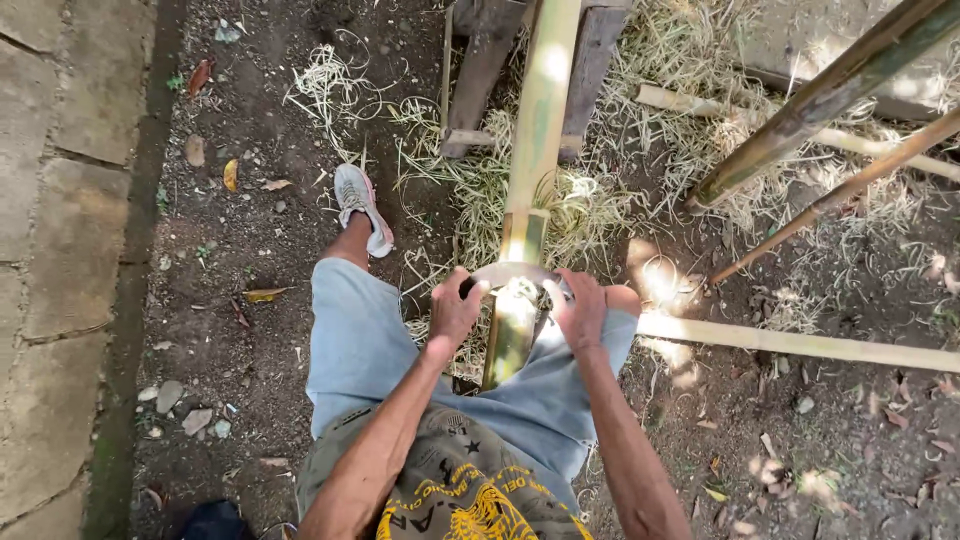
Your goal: Shaving or peeling the outer layer of a bamboo pole with a curved knife.
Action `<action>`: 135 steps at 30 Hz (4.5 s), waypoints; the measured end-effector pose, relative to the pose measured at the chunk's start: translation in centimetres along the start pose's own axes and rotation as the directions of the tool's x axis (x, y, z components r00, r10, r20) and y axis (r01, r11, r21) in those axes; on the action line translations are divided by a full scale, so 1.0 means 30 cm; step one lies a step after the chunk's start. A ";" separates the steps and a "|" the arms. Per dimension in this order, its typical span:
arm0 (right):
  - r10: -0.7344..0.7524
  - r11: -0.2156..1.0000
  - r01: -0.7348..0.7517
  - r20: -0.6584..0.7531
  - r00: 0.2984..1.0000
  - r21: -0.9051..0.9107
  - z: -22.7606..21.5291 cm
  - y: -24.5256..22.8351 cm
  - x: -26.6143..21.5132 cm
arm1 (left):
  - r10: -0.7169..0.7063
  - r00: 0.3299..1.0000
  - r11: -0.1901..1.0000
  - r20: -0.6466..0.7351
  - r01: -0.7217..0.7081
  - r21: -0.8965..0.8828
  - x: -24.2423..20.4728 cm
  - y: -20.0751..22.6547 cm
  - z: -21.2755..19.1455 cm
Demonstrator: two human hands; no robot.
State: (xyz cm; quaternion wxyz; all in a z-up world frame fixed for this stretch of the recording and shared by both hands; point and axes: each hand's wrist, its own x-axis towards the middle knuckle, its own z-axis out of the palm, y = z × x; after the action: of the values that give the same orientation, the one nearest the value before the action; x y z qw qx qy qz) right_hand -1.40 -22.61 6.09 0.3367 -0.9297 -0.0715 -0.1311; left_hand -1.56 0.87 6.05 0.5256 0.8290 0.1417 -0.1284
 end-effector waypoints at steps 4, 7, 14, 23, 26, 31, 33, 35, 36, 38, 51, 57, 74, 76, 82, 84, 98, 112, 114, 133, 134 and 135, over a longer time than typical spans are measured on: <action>0.159 0.986 -0.161 0.069 0.985 0.036 0.025 0.031 0.063 | 0.104 0.987 0.995 -0.120 -0.103 0.016 0.056 -0.007 0.000; 0.138 0.990 -0.135 0.096 0.986 -0.038 -0.017 0.012 0.096 | 0.105 0.989 0.993 -0.100 -0.110 -0.046 0.057 -0.007 0.009; 0.320 0.937 -0.278 0.202 0.925 -0.210 -0.040 -0.015 -0.185 | 0.009 1.000 0.998 0.018 -0.010 0.057 -0.124 -0.135 -0.007; 0.443 0.893 -0.449 0.171 0.880 0.000 0.034 -0.033 -0.114 | 0.290 0.945 0.926 -0.149 -0.238 0.294 -0.029 0.025 -0.051; 0.569 0.787 -0.608 0.257 0.781 0.107 0.069 -0.057 -0.061 | 0.580 0.789 0.782 -0.202 -0.470 0.409 -0.111 0.244 -0.116; 0.307 0.942 -0.301 -0.014 0.952 0.146 0.184 0.054 -0.074 | 0.427 0.904 0.874 0.004 -0.415 0.253 -0.273 0.055 0.074; 0.191 0.970 -0.183 -0.040 0.981 0.161 0.188 0.063 -0.029 | 0.137 0.979 0.970 0.151 -0.163 0.178 -0.291 0.027 0.119; 0.289 0.956 -0.282 0.112 0.951 -0.077 0.213 0.077 0.038 | -0.294 0.929 0.945 0.227 0.247 0.213 -0.225 -0.062 0.181; 0.290 0.956 -0.284 0.091 0.953 -0.074 0.212 0.065 0.095 | -0.277 0.933 0.949 0.229 0.228 0.218 -0.177 -0.088 0.206; 0.463 0.885 -0.457 0.241 0.853 -0.083 0.162 0.015 0.065 | -0.221 0.953 0.975 0.207 0.211 0.068 -0.247 -0.164 0.275; 0.701 0.710 -0.685 0.263 0.663 -0.164 0.123 -0.139 0.307 | -0.163 0.907 0.916 0.388 0.285 -0.281 -0.037 -0.007 0.224; 0.610 0.773 -0.535 0.166 0.775 -0.341 0.143 -0.114 0.301 | 0.654 0.757 0.728 -0.009 -0.632 -0.266 0.034 -0.052 0.307; 0.460 0.885 -0.439 0.140 0.877 -0.158 0.117 -0.098 0.235 | 0.262 0.965 0.882 0.006 -0.237 -0.408 -0.060 0.013 0.272; 0.527 0.850 -0.511 0.207 0.824 -0.131 0.115 -0.101 0.205 | 0.194 0.980 0.898 0.043 -0.160 -0.410 -0.091 0.060 0.231; 0.603 0.763 -0.641 0.262 0.754 0.087 0.175 -0.063 0.130 | -0.076 0.997 0.997 0.002 0.076 -0.030 -0.134 0.098 0.183; 0.560 0.802 -0.585 0.186 0.807 0.121 0.207 -0.024 0.180 | -0.147 0.989 0.988 0.009 0.147 0.045 -0.055 0.117 0.189; 0.593 0.805 -0.582 0.154 0.790 -0.114 0.126 -0.184 0.241 | 0.109 0.985 0.976 0.135 -0.081 -0.200 -0.036 0.016 0.189; 0.709 0.667 -0.545 -0.208 0.674 0.508 -0.107 -0.033 0.092 | 0.330 0.928 0.938 -0.173 -0.342 -0.048 0.394 0.334 0.060; 0.798 0.537 -0.551 -0.173 0.577 0.639 -0.120 -0.017 0.019 | 0.346 0.932 0.936 -0.110 -0.351 -0.029 0.502 0.362 0.117; 0.299 0.951 -0.307 -0.148 0.943 -0.034 -0.017 0.102 0.354 | 0.194 0.898 0.971 -0.395 -0.234 -0.055 0.324 -0.170 -0.009; 0.308 0.914 -0.316 -0.074 0.949 -0.256 -0.003 0.096 0.402 | 0.141 0.908 0.985 -0.394 -0.169 -0.038 0.373 -0.096 -0.105; 0.305 0.915 -0.307 -0.052 0.951 -0.263 -0.011 0.088 0.427 | 0.117 0.909 0.988 -0.400 -0.149 -0.047 0.396 -0.065 -0.137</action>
State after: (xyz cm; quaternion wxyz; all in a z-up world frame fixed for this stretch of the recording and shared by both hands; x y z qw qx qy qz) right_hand 11.37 -24.25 8.49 0.2246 -0.9657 0.0947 -0.0898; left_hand 9.00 6.59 1.83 0.5250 0.8247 0.1931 0.0837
